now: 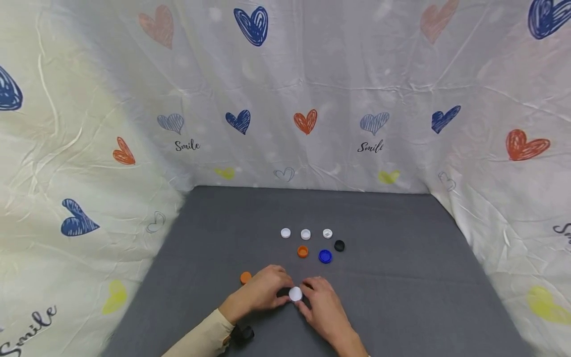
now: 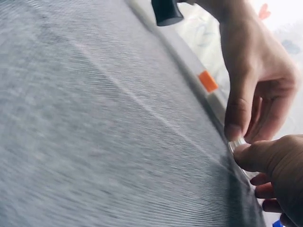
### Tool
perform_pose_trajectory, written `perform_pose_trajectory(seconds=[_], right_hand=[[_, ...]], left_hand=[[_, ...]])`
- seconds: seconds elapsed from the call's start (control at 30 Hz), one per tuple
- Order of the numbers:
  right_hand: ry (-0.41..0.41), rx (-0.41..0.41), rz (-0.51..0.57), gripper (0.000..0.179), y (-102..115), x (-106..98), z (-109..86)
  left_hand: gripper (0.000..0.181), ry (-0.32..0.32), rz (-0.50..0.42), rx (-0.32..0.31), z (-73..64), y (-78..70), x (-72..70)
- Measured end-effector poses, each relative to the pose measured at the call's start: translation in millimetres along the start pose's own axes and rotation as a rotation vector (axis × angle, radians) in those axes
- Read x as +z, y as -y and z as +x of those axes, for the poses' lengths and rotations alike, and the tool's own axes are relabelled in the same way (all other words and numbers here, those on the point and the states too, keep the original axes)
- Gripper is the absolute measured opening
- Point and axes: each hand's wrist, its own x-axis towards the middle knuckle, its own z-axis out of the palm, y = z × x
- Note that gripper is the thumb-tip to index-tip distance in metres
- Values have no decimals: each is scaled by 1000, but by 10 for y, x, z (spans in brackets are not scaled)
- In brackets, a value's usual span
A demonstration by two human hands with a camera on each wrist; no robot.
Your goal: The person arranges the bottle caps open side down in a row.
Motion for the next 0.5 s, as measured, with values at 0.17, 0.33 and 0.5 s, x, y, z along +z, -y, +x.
perform_pose_trajectory(seconds=[0.17,0.33,0.5], right_hand=[[8,0,-31,37,49,44,-37],[11,15,-33,38,67,51,-45],[29,47,-12,41,42,48,-36]], left_hand=[[22,28,99,4,-17,-36,13],[25,37,105,-12,-22,-42,12],[31,60,45,-32,-17,-28,-11]])
